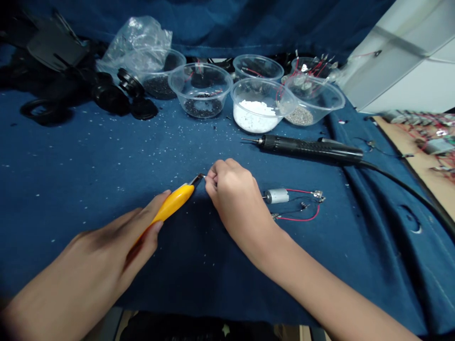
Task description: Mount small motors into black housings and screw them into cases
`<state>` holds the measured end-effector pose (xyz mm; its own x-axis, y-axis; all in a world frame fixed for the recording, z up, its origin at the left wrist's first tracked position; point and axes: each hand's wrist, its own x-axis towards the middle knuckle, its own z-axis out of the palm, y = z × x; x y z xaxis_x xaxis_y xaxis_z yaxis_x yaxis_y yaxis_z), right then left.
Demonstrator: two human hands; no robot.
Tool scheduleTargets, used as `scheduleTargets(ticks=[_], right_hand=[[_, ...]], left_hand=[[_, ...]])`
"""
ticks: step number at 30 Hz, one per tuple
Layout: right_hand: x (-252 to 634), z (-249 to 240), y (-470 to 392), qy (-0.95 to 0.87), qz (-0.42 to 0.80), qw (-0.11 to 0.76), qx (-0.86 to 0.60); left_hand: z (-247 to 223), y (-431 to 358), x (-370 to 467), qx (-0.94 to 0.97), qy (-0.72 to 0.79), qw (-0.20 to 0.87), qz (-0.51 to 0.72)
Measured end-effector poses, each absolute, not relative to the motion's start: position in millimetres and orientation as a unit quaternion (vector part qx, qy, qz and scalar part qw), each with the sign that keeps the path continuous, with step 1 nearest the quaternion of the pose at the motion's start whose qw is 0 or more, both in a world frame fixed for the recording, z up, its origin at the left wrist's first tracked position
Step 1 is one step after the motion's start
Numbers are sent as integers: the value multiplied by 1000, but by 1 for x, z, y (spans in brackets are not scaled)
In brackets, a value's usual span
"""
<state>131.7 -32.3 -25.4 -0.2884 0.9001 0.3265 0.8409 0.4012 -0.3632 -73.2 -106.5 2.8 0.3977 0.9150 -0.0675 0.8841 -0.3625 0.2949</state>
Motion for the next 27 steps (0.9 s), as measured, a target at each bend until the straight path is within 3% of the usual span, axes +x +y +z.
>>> scheduleTargets(ticks=[5, 12, 15, 19, 27], right_hand=[[132, -25, -32, -800, 70, 242, -545], [133, -27, -32, -795, 124, 252, -537], [131, -24, -32, -779, 158, 274, -542], [135, -6, -41, -712, 259, 321, -568], [195, 22, -79, -488, 509, 291, -647]], left_hand=[[6, -109, -75, 854, 513, 85, 15], [18, -86, -98, 778, 613, -131, -41], [16, -75, -110, 780, 593, -168, -109], [18, -68, -102, 807, 570, -151, -28], [17, -30, -45, 919, 384, 42, 77]])
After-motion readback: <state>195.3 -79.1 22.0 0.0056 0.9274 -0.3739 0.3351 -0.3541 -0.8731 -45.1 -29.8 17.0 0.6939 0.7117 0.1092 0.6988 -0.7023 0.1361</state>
